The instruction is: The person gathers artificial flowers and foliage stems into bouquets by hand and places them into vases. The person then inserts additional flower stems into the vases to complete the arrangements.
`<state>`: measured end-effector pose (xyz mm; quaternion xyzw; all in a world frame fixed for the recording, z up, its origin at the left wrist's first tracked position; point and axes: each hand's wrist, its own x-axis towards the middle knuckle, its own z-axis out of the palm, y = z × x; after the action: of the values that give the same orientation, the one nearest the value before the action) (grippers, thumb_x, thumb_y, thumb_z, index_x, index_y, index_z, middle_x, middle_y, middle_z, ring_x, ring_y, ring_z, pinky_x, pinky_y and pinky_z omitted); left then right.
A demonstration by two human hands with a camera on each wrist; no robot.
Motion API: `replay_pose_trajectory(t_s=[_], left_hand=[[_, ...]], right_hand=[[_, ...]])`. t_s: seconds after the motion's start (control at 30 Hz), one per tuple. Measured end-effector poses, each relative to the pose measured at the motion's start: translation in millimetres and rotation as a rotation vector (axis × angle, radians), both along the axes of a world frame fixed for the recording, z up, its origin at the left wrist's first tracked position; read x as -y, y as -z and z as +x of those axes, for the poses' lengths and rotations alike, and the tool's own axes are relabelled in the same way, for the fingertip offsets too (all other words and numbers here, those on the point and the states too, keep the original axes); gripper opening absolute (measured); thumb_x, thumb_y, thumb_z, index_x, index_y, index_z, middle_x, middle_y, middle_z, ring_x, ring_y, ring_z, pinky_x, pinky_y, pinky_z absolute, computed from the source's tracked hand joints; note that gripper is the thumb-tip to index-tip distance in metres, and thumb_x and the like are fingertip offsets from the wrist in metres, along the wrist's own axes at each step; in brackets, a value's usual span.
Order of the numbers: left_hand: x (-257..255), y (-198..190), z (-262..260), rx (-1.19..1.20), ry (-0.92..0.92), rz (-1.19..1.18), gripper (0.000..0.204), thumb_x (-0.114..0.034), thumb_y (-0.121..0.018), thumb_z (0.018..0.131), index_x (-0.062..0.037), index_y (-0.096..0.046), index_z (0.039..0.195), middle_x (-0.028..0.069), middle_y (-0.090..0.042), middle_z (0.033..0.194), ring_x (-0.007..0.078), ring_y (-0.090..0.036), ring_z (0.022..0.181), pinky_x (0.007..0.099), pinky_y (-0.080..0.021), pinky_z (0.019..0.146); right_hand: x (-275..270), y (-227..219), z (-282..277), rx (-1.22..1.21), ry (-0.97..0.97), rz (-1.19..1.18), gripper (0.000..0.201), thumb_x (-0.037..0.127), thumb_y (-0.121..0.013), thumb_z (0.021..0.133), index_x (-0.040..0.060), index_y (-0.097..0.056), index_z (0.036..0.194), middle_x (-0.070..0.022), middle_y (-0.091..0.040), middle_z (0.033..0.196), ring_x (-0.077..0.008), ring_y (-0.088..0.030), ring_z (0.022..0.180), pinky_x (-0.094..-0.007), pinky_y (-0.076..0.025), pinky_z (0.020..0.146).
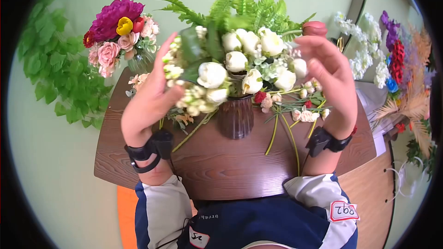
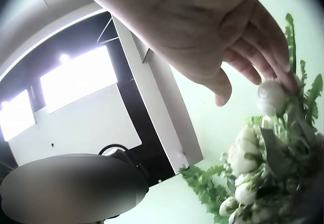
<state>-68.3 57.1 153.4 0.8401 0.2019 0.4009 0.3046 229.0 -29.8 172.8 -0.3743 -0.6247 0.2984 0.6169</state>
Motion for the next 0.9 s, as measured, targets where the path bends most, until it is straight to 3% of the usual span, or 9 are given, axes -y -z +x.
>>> replay_pose_trajectory(t_s=[0.07, 0.17, 0.33, 0.43, 0.47, 0.53, 0.63, 0.8, 0.9], left_hand=[[1.8, 1.3, 13.4, -0.018, -0.065, 0.044, 0.077, -0.038, -0.057, 0.085, -0.0036, -0.015, 0.140, 0.0190, -0.038, 0.132, 0.0278, -0.039, 0.121, 0.0333, -0.027, 0.103], [6.5, 6.2, 31.1, 0.110, -0.221, 0.038, 0.077, -0.036, -0.067, 0.077, -0.0031, -0.026, 0.134, 0.0230, -0.043, 0.125, 0.0302, -0.045, 0.117, 0.0365, -0.034, 0.097], [20.0, 2.2, 25.3, -0.095, -0.362, 0.104, 0.079, -0.038, -0.067, 0.077, -0.0035, -0.026, 0.135, 0.0240, -0.047, 0.122, 0.0353, -0.050, 0.111, 0.0385, -0.039, 0.092], [25.2, -5.1, 15.0, -0.147, -0.348, 0.198, 0.078, -0.035, -0.067, 0.078, -0.0049, -0.026, 0.136, 0.0230, -0.048, 0.121, 0.0310, -0.053, 0.106, 0.0360, -0.043, 0.086], [32.9, -14.0, 11.3, -0.185, -0.402, 0.029, 0.073, -0.037, -0.062, 0.081, -0.0056, -0.027, 0.137, 0.0224, -0.050, 0.120, 0.0277, -0.054, 0.102, 0.0335, -0.044, 0.083], [34.8, -16.5, 3.3, -0.221, -0.455, -0.145, 0.068, -0.039, -0.058, 0.084, -0.0064, -0.029, 0.137, 0.0219, -0.051, 0.118, 0.0244, -0.056, 0.098, 0.0309, -0.045, 0.079], [26.8, -13.6, -9.6, 0.080, -0.525, -0.048, 0.069, -0.060, -0.026, 0.090, -0.0058, -0.041, 0.131, 0.0168, -0.057, 0.110, 0.0188, -0.054, 0.092, 0.0294, -0.044, 0.076], [18.9, -17.5, 4.3, 0.223, -0.551, 0.193, 0.075, -0.064, -0.028, 0.087, -0.0026, -0.047, 0.126, 0.0143, -0.054, 0.119, 0.0239, -0.050, 0.110, 0.0367, -0.035, 0.095], [6.1, -10.3, 23.3, 0.283, -0.353, 0.511, 0.087, -0.072, -0.042, 0.076, 0.0002, -0.046, 0.125, 0.0156, -0.050, 0.124, 0.0303, -0.047, 0.116, 0.0385, -0.033, 0.099]], right_hand=[[-0.7, 1.6, -13.3, 0.254, 0.006, 0.117, 0.044, 0.014, -0.072, 0.072, 0.0023, -0.056, 0.111, -0.0096, -0.057, 0.103, -0.0172, -0.057, 0.092, -0.0282, -0.046, 0.079], [-10.7, 2.0, -27.2, 0.689, -0.012, 0.323, 0.053, 0.009, -0.072, 0.066, 0.0066, -0.054, 0.116, -0.0150, -0.048, 0.114, -0.0304, -0.040, 0.114, -0.0366, -0.031, 0.098], [-16.0, 6.5, -11.8, 0.618, -0.072, 0.282, 0.059, 0.007, -0.073, 0.061, 0.0067, -0.054, 0.117, -0.0127, -0.047, 0.120, -0.0301, -0.037, 0.119, -0.0387, -0.027, 0.102], [-8.0, -1.3, 0.2, 0.694, -0.121, 0.156, 0.063, 0.007, -0.073, 0.063, 0.0083, -0.053, 0.122, -0.0126, -0.051, 0.121, -0.0283, -0.038, 0.122, -0.0376, -0.026, 0.104], [-7.3, -0.8, 2.3, 0.694, -0.122, 0.154, 0.063, 0.007, -0.073, 0.063, 0.0083, -0.053, 0.122, -0.0126, -0.051, 0.121, -0.0283, -0.038, 0.122, -0.0376, -0.026, 0.104], [-6.9, 0.1, 3.8, 0.599, -0.046, 0.199, 0.058, 0.008, -0.072, 0.065, 0.0076, -0.054, 0.120, -0.0119, -0.053, 0.119, -0.0280, -0.042, 0.119, -0.0374, -0.029, 0.102], [-4.3, -1.3, -3.9, 0.543, 0.198, 0.304, 0.039, 0.006, -0.070, 0.068, 0.0041, -0.061, 0.106, -0.0140, -0.057, 0.113, -0.0265, -0.047, 0.114, -0.0363, -0.033, 0.098], [-0.8, -3.9, -14.8, 0.435, 0.595, 0.552, 0.013, 0.000, -0.065, 0.074, -0.0005, -0.064, 0.086, -0.0125, -0.062, 0.097, -0.0218, -0.057, 0.098, -0.0317, -0.041, 0.088], [3.9, -2.1, -16.6, 0.178, 0.714, 0.688, 0.005, -0.001, -0.060, 0.079, -0.0042, -0.063, 0.078, -0.0118, -0.064, 0.086, -0.0167, -0.057, 0.083, -0.0260, -0.042, 0.077]])
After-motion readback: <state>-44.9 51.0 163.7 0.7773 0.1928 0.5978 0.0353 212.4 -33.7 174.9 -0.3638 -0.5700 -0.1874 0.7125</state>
